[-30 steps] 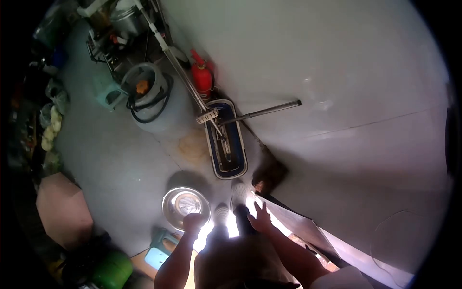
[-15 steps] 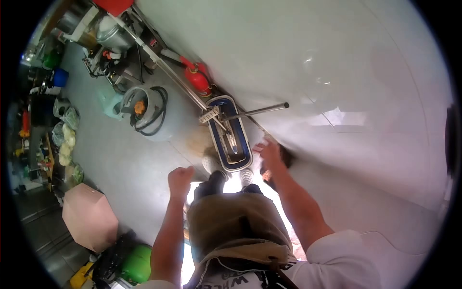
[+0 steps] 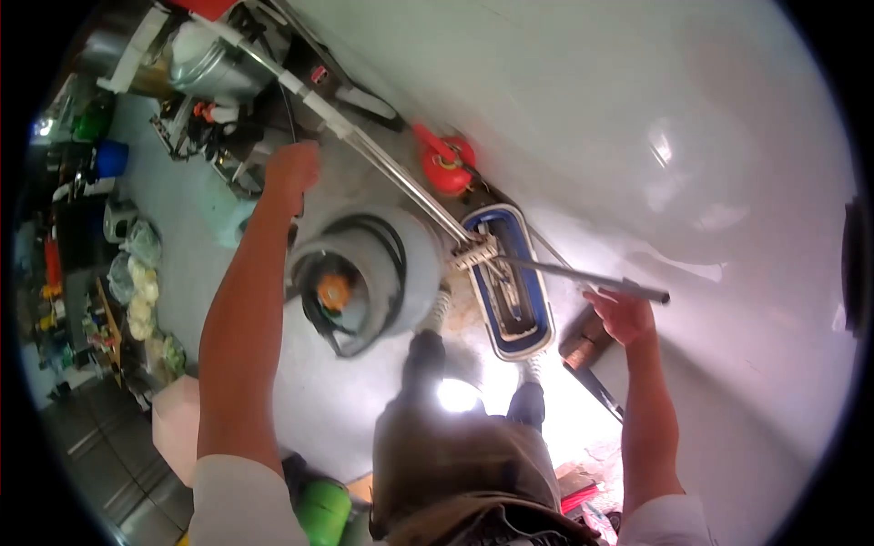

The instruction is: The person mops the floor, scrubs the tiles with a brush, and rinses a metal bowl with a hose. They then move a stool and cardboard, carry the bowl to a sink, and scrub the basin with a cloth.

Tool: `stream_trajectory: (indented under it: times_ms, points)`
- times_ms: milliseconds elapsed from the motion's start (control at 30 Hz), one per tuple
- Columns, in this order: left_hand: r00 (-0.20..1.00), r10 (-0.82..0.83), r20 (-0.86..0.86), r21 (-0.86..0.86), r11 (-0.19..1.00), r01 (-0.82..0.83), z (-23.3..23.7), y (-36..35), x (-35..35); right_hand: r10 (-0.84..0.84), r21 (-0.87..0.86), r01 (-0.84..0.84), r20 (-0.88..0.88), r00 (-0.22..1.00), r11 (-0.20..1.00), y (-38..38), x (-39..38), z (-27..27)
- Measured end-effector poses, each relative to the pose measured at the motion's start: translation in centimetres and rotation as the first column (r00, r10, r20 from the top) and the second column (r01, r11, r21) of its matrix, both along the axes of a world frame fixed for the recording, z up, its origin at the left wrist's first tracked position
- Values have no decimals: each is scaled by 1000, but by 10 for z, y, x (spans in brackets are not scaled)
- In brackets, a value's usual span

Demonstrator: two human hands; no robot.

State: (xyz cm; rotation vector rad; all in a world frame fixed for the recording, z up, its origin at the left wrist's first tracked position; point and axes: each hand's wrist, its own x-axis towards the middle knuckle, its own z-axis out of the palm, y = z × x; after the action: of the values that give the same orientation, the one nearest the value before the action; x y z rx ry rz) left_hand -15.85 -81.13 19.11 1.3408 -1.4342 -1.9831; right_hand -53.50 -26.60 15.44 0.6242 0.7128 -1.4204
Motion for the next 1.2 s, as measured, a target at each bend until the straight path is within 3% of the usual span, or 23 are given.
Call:
stream_trajectory:
  times_ms: [67, 167, 233, 267, 333, 367, 467, 500, 567, 600, 633, 667, 733, 800, 900, 967, 1033, 1067, 1133, 1200]
  points:
    - [924, 201, 326, -19, 978, -206, -19, -58, -22, 18, -118, -6, 102, 995, 993, -35, 16, 15]
    - [839, 392, 377, -50, 913, -404, -50, -112, -48, 67, -75, -61, 85, 994, 995, -63, 47, 14]
    - [870, 413, 270, -28, 906, -422, -96, -162, -47, 127, -41, -126, 26, 992, 991, -49, 64, -4]
    - [877, 430, 213, -18, 900, -436, -114, -178, -50, 163, 109, -168, 58, 985, 980, -52, 70, 4]
    - [876, 479, 52, 97, 871, -482, -99, -164, -70, 366, 367, -300, -123, 922, 881, -80, 82, 47]
    - [876, 481, 35, 135, 866, -481, -100, -163, -75, 388, 384, -329, -86, 918, 863, -78, 82, 51]
    - [858, 506, -84, 177, 855, -487, -148, -200, -56, 654, 630, -481, -57, 754, 609, -76, 90, 44]
    - [864, 495, -90, 222, 856, -467, -145, -201, -50, 666, 636, -482, -68, 743, 603, -73, 96, 47]
    - [880, 466, -92, 307, 854, -420, -118, -193, -36, 646, 584, -474, -116, 755, 659, -67, 107, 47]
    - [908, 392, -150, 253, 903, -348, -69, -148, -40, 612, 525, -461, -153, 776, 716, -63, 112, 50]
    - [899, 433, -59, 245, 880, -408, -33, -115, -48, 590, 530, -433, -166, 790, 729, -63, 119, 61]
    - [912, 391, -125, 255, 901, -351, -9, -87, -45, 573, 535, -408, -182, 799, 740, -60, 122, 72]
    - [933, 345, -104, 256, 915, -311, 48, -23, -44, 627, 568, -418, -235, 743, 709, -45, 134, 90]
    - [942, 319, -101, 237, 928, -289, 91, 26, -45, 495, 499, -334, -233, 837, 800, -16, 145, 88]
    - [952, 299, -68, 179, 942, -283, 155, 116, -52, 90, 358, -44, -113, 990, 933, 42, 158, 76]
    - [966, 257, -6, 174, 952, -252, 186, 161, -46, 83, 328, -33, -138, 987, 944, 65, 179, 71]
    - [997, 5, 82, -148, 989, 8, 192, 201, -20, 122, 349, -51, -185, 975, 936, 75, 187, 80]
    - [986, 16, 169, -94, 996, 0, 213, 220, -21, 186, 384, -97, -202, 961, 918, 81, 186, 83]
    - [996, -84, 37, -145, 986, 88, 215, 245, 0, 320, 448, -191, -234, 918, 874, 95, 169, 80]
    - [970, -232, 72, -258, 935, 243, 223, 256, 22, 348, 437, -234, -202, 915, 869, 109, 145, 75]
